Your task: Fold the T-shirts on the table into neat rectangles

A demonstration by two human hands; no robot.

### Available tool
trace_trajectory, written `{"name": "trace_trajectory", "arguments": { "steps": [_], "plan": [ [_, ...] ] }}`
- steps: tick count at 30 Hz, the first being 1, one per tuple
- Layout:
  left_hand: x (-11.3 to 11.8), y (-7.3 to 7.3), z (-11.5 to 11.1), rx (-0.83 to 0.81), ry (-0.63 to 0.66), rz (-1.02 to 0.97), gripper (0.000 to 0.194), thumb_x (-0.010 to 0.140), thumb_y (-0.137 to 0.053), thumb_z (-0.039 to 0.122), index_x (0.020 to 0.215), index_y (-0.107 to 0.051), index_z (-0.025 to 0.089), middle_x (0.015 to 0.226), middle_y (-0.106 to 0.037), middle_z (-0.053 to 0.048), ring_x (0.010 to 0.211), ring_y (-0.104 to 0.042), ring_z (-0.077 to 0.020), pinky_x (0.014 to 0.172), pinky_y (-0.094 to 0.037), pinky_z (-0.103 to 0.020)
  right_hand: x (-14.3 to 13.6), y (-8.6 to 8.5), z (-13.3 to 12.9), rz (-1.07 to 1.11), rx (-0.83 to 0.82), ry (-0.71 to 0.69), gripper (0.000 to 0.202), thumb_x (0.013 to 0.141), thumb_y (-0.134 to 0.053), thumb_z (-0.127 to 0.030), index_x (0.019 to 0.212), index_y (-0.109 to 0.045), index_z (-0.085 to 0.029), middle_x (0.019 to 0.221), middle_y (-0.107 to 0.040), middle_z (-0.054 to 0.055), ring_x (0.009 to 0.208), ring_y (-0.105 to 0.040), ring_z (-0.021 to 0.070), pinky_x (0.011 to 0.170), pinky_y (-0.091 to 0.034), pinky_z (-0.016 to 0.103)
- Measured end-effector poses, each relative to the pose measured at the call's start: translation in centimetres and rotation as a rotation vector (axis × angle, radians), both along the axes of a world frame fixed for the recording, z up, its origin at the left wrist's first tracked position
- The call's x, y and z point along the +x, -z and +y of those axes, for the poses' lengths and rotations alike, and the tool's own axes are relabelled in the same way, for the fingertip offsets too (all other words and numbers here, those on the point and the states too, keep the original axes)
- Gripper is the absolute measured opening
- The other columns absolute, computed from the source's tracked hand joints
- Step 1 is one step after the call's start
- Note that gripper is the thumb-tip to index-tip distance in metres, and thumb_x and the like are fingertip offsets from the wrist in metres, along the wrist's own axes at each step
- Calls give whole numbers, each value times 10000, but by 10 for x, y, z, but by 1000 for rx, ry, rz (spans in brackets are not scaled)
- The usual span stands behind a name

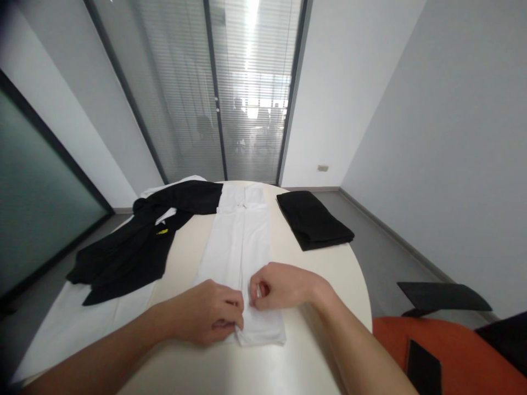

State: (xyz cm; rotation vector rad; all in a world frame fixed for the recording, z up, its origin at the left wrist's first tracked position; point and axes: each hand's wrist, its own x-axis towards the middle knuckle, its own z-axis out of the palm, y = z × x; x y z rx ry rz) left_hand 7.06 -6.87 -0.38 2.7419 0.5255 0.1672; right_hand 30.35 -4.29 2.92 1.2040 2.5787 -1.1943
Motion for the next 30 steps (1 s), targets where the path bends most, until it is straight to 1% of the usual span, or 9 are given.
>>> {"name": "trace_trajectory", "arguments": {
  "steps": [3,5,9,13,15,18,23,26,30],
  "plan": [
    [-1,-4,2,0,-24,29,52,803,-630,213,839,-662,234,873,-679,24,801,-634,-146,654,-432,-254,1,11,11,41,249,68,235,786,-628,-222,1005,-707,-190,722,-649,-11,617,-532,107,581,-343,223],
    [-3,-7,2,15,-30,36,57,777,-648,231,833,-651,233,860,-675,20,817,-631,-162,648,-427,-265,5,15,16,32,267,91,222,810,-626,-231,1016,-696,-187,730,-654,-4,616,-534,111,580,-340,230],
    [-3,-7,0,-4,-24,22,128,791,-648,268,917,-660,252,901,-682,24,805,-633,-158,644,-422,-272,19,15,21,20,155,141,208,824,-662,-318,972,-691,-174,763,-658,11,644,-564,120,586,-373,227],
    [-1,-4,-5,-37,4,15,176,808,-680,313,983,-698,302,906,-682,34,797,-638,-154,635,-409,-268,31,12,22,-45,-77,117,394,664,-818,-408,952,-688,-173,757,-655,-5,654,-586,131,573,-407,219],
    [-3,-5,-3,-89,26,-7,222,802,-713,397,1005,-711,308,919,-686,35,796,-640,-150,650,-420,-263,31,12,21,-65,-113,96,432,634,-839,-428,954,-694,-177,750,-657,-11,642,-585,129,558,-402,216],
    [-9,-8,4,-125,-29,-57,260,816,-703,436,1012,-709,264,926,-689,23,753,-631,-135,684,-445,-254,20,16,20,-1,48,91,364,761,-762,-426,1031,-713,-187,755,-666,0,641,-589,128,579,-397,225],
    [-17,-10,15,-83,-140,-48,78,835,-619,221,878,-683,230,963,-680,19,850,-638,-142,779,-458,-249,-5,31,23,189,499,85,225,929,-580,-267,1105,-712,-219,1014,-683,57,884,-630,169,797,-460,273],
    [-18,-8,13,-137,-119,-14,71,790,-623,191,819,-673,232,963,-672,37,828,-635,-127,777,-465,-233,-14,40,23,250,538,12,240,941,-559,-233,1128,-708,-219,1110,-650,74,1022,-617,184,900,-472,293],
    [-18,-8,9,-187,-122,27,192,711,-603,127,837,-681,249,988,-657,47,816,-629,-119,791,-473,-228,-17,44,21,236,549,2,231,941,-563,-232,1109,-722,-227,1140,-624,75,991,-623,174,893,-487,295]
  ]
}}
